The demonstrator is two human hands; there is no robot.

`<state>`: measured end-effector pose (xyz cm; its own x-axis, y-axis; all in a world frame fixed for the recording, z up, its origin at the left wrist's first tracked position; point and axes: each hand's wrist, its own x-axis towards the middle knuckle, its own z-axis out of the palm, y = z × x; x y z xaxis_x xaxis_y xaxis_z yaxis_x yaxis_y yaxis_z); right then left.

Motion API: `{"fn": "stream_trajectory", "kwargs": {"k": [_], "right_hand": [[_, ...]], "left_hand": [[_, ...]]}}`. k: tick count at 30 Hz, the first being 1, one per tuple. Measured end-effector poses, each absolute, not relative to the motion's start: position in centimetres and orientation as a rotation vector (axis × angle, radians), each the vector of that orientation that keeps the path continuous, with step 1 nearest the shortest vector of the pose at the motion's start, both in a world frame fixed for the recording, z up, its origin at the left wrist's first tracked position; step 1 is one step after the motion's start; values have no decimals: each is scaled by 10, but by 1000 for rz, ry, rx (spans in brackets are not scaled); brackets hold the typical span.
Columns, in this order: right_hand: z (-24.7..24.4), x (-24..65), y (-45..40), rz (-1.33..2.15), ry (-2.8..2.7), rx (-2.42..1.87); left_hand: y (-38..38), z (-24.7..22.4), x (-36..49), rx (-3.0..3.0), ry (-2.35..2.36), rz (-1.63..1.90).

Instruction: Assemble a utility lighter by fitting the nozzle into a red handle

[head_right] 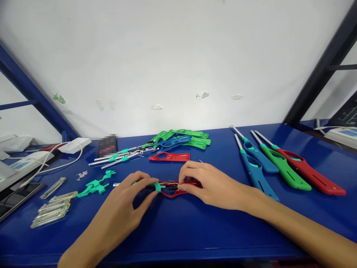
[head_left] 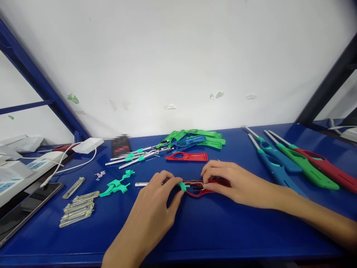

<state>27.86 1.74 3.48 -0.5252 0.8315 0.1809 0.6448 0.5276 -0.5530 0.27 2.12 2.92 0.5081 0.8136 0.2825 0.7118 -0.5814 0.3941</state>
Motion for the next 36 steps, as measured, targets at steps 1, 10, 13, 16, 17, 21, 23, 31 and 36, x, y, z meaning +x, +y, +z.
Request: {"fn": "stream_trajectory", "kwargs": {"k": [1, 10, 13, 16, 17, 21, 23, 31, 36], "right_hand": [[34, 279, 17, 591, -2339, -1210], [33, 280, 13, 567, -2303, -1257], [33, 280, 13, 569, -2299, -1252], [33, 281, 13, 569, -2287, -1245], [34, 281, 13, 569, -2282, -1246], [37, 279, 12, 560, -2258, -1257], [38, 278, 11, 554, -2249, -1260], [39, 277, 13, 560, -2226, -1259], [39, 278, 13, 559, -2222, -1257]], "left_hand": [[21, 26, 5, 2533, 1287, 655], [26, 19, 12, 2559, 1218, 715], [25, 17, 14, 2563, 1209, 746], [24, 15, 14, 2553, 1209, 781], [23, 15, 15, 2546, 1212, 790], [22, 15, 16, 2516, 1226, 825], [20, 15, 17, 2505, 1229, 829], [20, 15, 19, 2481, 1235, 824], [19, 13, 20, 2478, 1252, 854]]}}
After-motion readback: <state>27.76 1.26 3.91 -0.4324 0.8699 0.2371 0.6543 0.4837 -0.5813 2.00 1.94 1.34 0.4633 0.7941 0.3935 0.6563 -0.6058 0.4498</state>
